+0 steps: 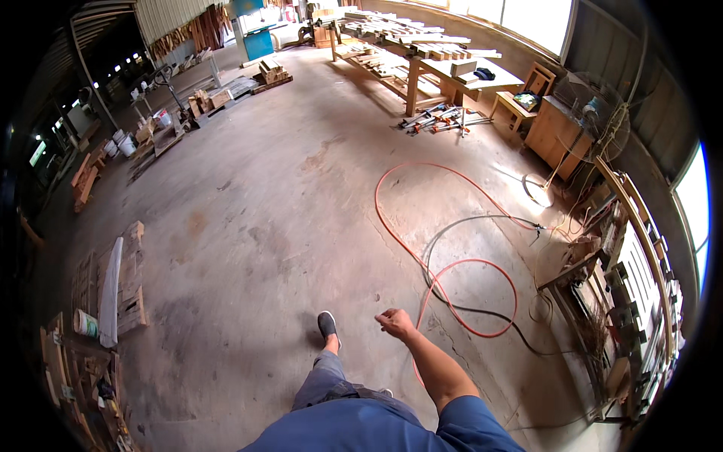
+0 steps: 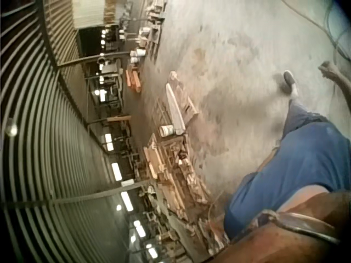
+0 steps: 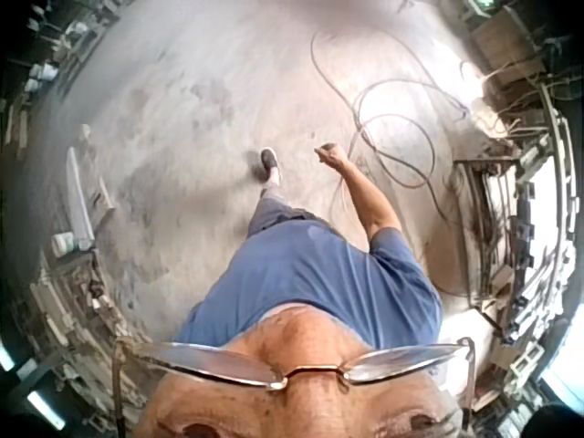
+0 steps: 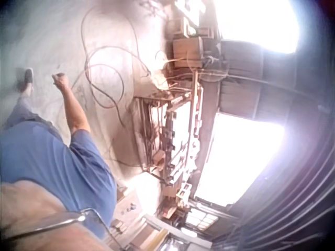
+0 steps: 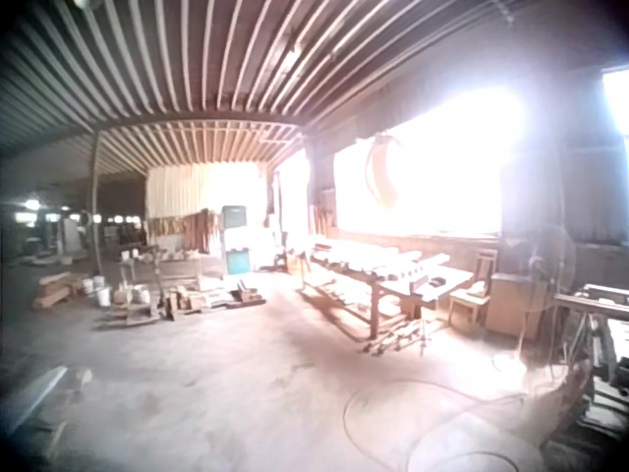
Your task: The person uses a hammer to tap wooden planks into a jig, then removes the planks and carries them to a workbench. They arrange the planks on the bench, pick them up again, and return them to the jig.
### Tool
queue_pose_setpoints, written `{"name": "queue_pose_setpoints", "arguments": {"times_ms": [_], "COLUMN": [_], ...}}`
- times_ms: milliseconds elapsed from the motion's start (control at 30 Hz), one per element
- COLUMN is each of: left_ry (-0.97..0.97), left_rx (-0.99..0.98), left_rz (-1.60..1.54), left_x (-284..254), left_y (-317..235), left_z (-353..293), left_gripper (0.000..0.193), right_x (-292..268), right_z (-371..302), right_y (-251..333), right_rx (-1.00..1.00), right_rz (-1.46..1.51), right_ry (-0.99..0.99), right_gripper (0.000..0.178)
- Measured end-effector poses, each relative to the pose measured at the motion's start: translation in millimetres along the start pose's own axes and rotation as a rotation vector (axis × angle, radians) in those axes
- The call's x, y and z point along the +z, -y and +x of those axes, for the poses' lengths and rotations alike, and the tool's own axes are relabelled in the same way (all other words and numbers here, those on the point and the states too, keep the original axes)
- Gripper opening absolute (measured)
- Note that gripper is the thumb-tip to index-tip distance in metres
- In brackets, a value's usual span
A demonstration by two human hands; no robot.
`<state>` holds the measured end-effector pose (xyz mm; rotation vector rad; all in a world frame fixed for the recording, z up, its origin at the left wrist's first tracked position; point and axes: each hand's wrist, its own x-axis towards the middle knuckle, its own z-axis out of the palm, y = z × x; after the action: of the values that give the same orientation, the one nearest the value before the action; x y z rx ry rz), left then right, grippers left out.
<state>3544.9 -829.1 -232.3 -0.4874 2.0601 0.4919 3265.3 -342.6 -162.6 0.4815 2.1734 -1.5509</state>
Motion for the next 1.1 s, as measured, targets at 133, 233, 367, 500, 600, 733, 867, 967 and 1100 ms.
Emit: {"name": "queue_pose_setpoints", "arguments": {"times_ms": [133, 233, 367, 500, 600, 733, 867, 967, 1100], "left_ry": [-0.03, -0.023, -0.146, -0.391, -0.312, -0.247, -0.291, -0.267, -0.086], "left_rx": [0.002, 0.057, 0.655, 0.604, 0.133, 0.157, 0.474, 0.495, 0.212], "left_rz": [-0.004, 0.054, 0.324, 0.652, -0.708, -0.87, 0.16, 0.806, 0.176], "left_x": [-77.9, -151.8, -264.4, -434.4, -512.3, -566.9, -576.4, -555.3, -625.4], "left_y": [-46.8, -78.9, -115.7, -173.9, -268.4, -366.1, -422.2, -460.8, -566.3], "left_z": [66.3, 123.6, 251.2, 340.3, 375.1, 410.8, 455.4, 457.2, 488.1], "left_gripper": [0.038, 0.037, 0.028, 0.02, 0.017, 0.012, 0.017, 0.024, 0.023], "right_x": [2.1, -17.6, -46.0, -47.3, -59.4, -86.4, -148.0, -214.7, -275.2], "right_z": [63.4, 73.1, 68.5, 85.8, 122.7, 234.7, 416.8, 555.3, 709.2], "right_y": [3.5, -47.9, -93.6, -0.1, 84.1, 24.6, 57.9, 130.9, 315.3], "right_rx": [-0.011, 0.292, 0.701, 0.586, 0.813, 0.508, 0.283, 0.407, 0.399], "right_rz": [-0.432, -0.517, -0.262, -0.577, -0.531, -0.698, -0.71, -0.608, -0.051], "right_ry": [0.064, 0.1, 0.118, 0.283, 0.273, 0.344, 0.326, 0.347, -0.168], "right_gripper": [0.05, 0.058, 0.052, 0.038, 0.048, 0.044, 0.038, 0.046, 0.042]}}
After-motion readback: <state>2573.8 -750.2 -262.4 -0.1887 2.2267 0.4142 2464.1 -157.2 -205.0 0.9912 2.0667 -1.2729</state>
